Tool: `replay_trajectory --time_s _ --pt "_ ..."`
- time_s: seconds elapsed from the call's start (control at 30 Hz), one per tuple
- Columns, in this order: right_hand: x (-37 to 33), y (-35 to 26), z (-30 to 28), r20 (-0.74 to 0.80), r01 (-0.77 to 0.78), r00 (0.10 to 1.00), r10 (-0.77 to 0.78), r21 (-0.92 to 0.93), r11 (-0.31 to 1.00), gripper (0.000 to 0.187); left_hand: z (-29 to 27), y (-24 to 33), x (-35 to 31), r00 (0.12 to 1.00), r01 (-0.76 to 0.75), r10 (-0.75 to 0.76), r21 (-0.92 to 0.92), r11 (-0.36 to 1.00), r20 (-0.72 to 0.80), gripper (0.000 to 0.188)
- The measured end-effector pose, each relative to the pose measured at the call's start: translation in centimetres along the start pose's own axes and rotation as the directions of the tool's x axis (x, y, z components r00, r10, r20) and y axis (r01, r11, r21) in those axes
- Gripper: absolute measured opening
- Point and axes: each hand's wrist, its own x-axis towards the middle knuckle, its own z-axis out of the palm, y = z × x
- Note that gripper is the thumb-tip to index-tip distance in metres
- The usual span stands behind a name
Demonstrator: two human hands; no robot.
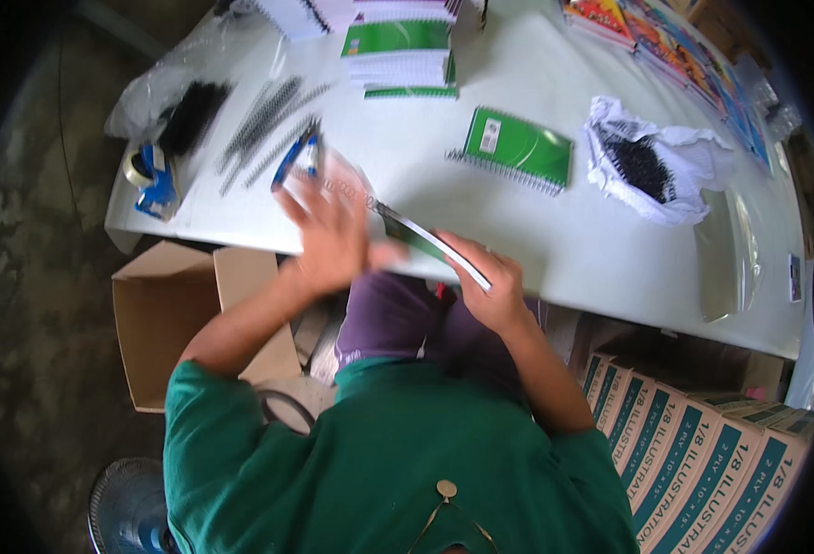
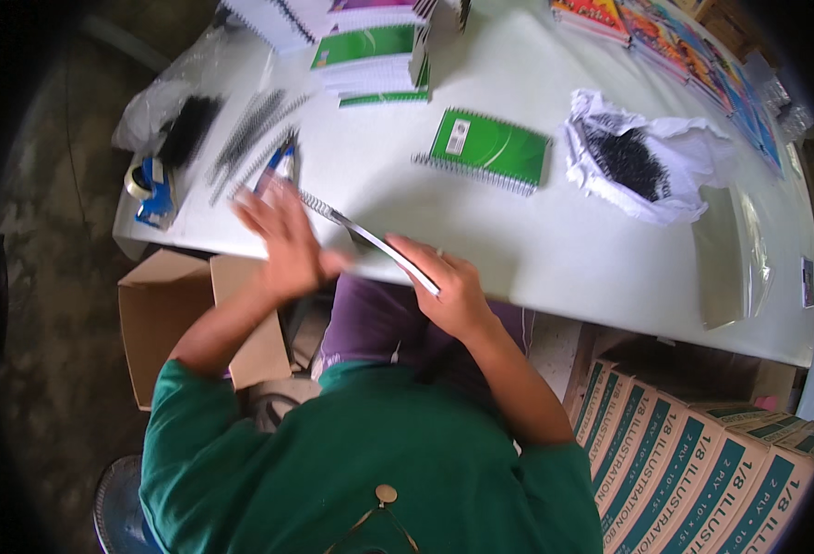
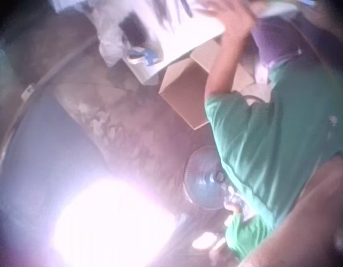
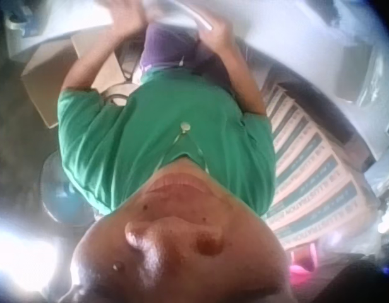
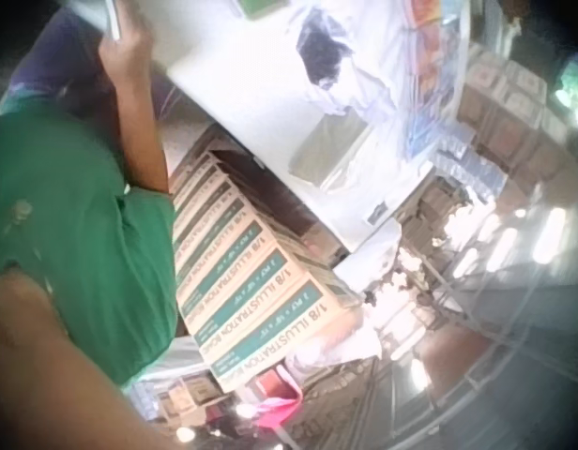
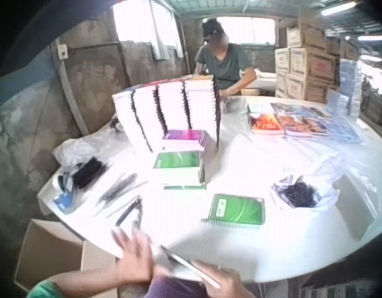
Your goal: The person takes green booklets from a cardboard box and assembles them by hand, inserting a metal spiral binding through the pre-punched holes of each booklet one at a time on a white table.
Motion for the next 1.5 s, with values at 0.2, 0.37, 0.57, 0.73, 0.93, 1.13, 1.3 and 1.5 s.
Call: replay_trajectory --time_s 0.2,0.37,0.57,0.73,0.93,1.13,1.3,1.5 --pt "-1.0 0.5 1.5 0.006 0.063 0.998 -0.063 0.014 0.998 0.048 0.9 5.2 -5.9 0.963 -0.13 0.164 -0.166 0.978 0.213 0.113" --pt "-0.1 -0.3 2.1 0.045 0.208 0.977 -0.207 -0.015 0.978 0.049 3.2 0.9 -3.6 0.957 0.283 -0.29 -0.254 0.925 0.008 0.114" --pt "-1.4 -0.2 1.9 0.025 0.138 0.99 -0.138 -0.022 0.99 0.054 2.1 3.8 -0.8 0.946 -0.116 0.111 0.002 0.993 -0.304 0.093" --pt "-0.7 0.6 2.4 -0.016 0.179 0.984 -0.179 0.004 0.984 0.056 1.6 6.3 -7.2 0.963 -0.058 0.147 -0.359 0.932 0.225 0.099" --pt "-0.1 0.8 3.3 0.006 0.256 0.967 -0.256 -0.06 0.965 0.061 1.6 5.3 -1.4 0.995 -0.066 0.05 -0.206 0.976 -0.081 0.102" --pt "0.1 0.4 2.6 0.044 0.159 0.986 -0.159 0.016 0.987 0.061 1.4 3.8 -1.7 0.926 -0.234 0.297 -0.263 0.936 0.232 0.079" --pt "0.6 0.7 2.6 0.046 -0.081 0.996 0.072 0.244 0.966 0.068 2.3 7.6 -5.7 0.931 -0.156 0.322 -0.612 0.775 0.171 0.1" --pt "0.6 0.9 1.9 0.108 -0.193 0.979 0.171 0.242 0.951 0.074 -1.9 6.5 5.7 0.953 0.038 0.11 -0.471 0.881 0.282 0.061"
